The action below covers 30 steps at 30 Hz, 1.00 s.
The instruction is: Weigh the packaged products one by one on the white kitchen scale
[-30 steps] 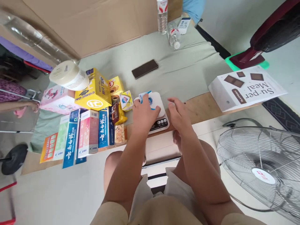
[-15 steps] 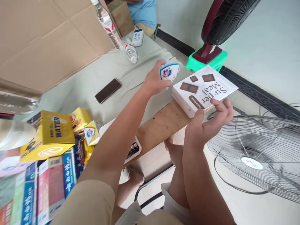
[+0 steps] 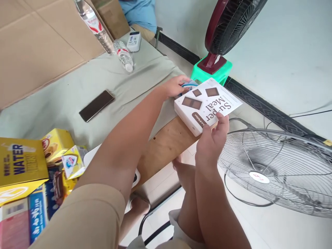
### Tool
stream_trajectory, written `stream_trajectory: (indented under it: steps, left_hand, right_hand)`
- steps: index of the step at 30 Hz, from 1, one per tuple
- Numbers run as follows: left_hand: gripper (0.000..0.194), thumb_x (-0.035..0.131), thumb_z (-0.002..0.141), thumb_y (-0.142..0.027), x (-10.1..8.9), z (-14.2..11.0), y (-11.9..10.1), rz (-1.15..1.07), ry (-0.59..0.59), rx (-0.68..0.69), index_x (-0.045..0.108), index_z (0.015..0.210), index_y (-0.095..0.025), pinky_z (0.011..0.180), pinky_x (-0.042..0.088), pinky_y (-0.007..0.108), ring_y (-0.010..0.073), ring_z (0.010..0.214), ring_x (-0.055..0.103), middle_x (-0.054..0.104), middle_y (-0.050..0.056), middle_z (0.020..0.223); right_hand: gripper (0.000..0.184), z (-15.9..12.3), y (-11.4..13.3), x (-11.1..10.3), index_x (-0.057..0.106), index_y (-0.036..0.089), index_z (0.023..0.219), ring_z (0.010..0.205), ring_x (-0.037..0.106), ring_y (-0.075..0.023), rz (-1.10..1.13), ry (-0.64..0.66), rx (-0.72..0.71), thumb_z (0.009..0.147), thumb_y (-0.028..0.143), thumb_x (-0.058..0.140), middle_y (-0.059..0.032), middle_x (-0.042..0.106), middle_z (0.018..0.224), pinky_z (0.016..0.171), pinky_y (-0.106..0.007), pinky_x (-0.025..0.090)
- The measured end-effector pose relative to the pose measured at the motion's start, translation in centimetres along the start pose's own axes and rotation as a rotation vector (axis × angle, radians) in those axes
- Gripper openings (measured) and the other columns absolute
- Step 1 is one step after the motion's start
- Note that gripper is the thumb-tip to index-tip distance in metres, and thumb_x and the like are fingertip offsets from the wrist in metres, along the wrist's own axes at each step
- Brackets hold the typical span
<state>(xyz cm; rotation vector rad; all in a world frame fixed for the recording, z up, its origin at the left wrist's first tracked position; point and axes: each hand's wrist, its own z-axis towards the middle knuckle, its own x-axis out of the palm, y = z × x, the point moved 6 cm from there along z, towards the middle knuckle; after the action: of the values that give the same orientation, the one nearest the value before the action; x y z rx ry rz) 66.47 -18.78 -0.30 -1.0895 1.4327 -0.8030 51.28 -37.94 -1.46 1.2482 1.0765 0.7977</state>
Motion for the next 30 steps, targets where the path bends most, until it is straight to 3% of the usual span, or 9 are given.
stream_trajectory:
  steps: [4,7,9,12,14,17,21,25,30]
  left_hand:
    - [0.013,0.072,0.088,-0.009,1.8,1.2,0.4,-0.019,0.079,0.006,0.073,0.098,-0.018,0.1,0.06,0.043,0.0243,0.106,0.077,0.081,0.008,0.111]
    - [0.013,0.072,0.085,-0.01,-0.4,0.6,0.3,0.014,-0.151,0.084,0.069,0.09,-0.022,0.107,0.056,0.042,0.0246,0.112,0.074,0.08,0.006,0.108]
    - [0.013,0.065,0.09,-0.012,-3.4,-2.2,0.1,-0.013,-0.371,0.158,0.067,0.092,-0.024,0.108,0.054,0.041,0.0227,0.113,0.072,0.078,0.005,0.108]
    - [0.013,0.057,0.096,-0.016,-8.2,-11.1,0.0,-0.098,-0.559,0.294,0.065,0.098,-0.026,0.097,0.057,0.036,0.0194,0.102,0.073,0.076,0.003,0.102]
    - [0.01,0.058,0.095,-0.019,-10.7,-18.9,0.6,-0.061,-0.633,0.294,0.065,0.094,-0.026,0.092,0.057,0.034,0.0184,0.094,0.073,0.073,0.001,0.092]
    - [0.007,0.061,0.091,-0.022,-12.7,-30.0,3.4,0.031,-0.68,0.14,0.067,0.088,-0.024,0.087,0.058,0.032,0.0174,0.086,0.071,0.073,0.0,0.085]
    - [0.008,0.059,0.09,-0.023,-15.0,-40.2,9.0,0.065,-0.88,-0.067,0.067,0.089,-0.024,0.093,0.059,0.035,0.0194,0.094,0.072,0.076,0.001,0.092]
    - [0.017,0.057,0.097,-0.029,-16.5,-43.9,12.2,0.148,-0.98,-0.202,0.067,0.11,-0.024,0.114,0.052,0.045,0.0251,0.124,0.068,0.075,0.007,0.125]
    - [0.039,0.048,0.106,-0.042,-17.3,-43.0,10.5,0.507,-0.839,-0.29,0.065,0.135,-0.023,0.135,0.027,0.055,0.0294,0.145,0.056,0.07,0.012,0.144]
  right_hand:
    - [0.052,-0.2,0.2,0.1,0.044,0.022,0.143,0.166,0.028,-0.0312,-0.12,0.024,-0.045,0.092,0.029,0.037,-0.0164,0.032,0.172,0.132,-0.067,0.029]
    - [0.051,-0.7,1.3,-0.9,0.041,0.022,0.144,0.168,0.023,-0.0327,-0.238,-0.092,-0.201,0.093,0.027,0.035,-0.0182,0.033,0.168,0.131,-0.067,0.029]
    - [0.052,-1.7,2.6,-1.5,0.037,0.025,0.143,0.165,0.027,-0.033,-0.226,-0.197,-0.379,0.091,0.024,0.038,-0.0182,0.034,0.164,0.13,-0.066,0.032]
    - [0.053,-3.9,4.1,-0.9,0.033,0.031,0.14,0.16,0.037,-0.0336,-0.142,-0.184,-0.582,0.088,0.02,0.038,-0.0164,0.039,0.157,0.124,-0.066,0.039]
    - [0.051,-5.8,4.7,0.4,0.036,0.032,0.137,0.156,0.042,-0.0346,-0.088,-0.079,-0.62,0.087,0.02,0.038,-0.0155,0.043,0.153,0.12,-0.067,0.042]
    - [0.045,-9.7,5.0,3.0,0.041,0.029,0.129,0.15,0.05,-0.0327,0.048,0.115,-0.603,0.085,0.019,0.039,-0.0167,0.046,0.151,0.121,-0.065,0.044]
    - [0.04,-16.2,5.2,6.9,0.044,0.027,0.129,0.146,0.056,-0.0307,0.119,0.437,-0.566,0.089,0.025,0.04,-0.0175,0.052,0.148,0.122,-0.062,0.045]
    - [0.042,-22.0,6.2,11.2,0.055,0.023,0.131,0.139,0.062,-0.0316,-0.071,0.805,-0.654,0.09,0.028,0.045,-0.0182,0.065,0.14,0.117,-0.058,0.05]
    - [0.046,-25.7,8.0,17.2,0.067,0.017,0.127,0.126,0.069,-0.0345,-0.439,1.121,-0.826,0.086,0.026,0.048,-0.0183,0.074,0.133,0.111,-0.057,0.054]
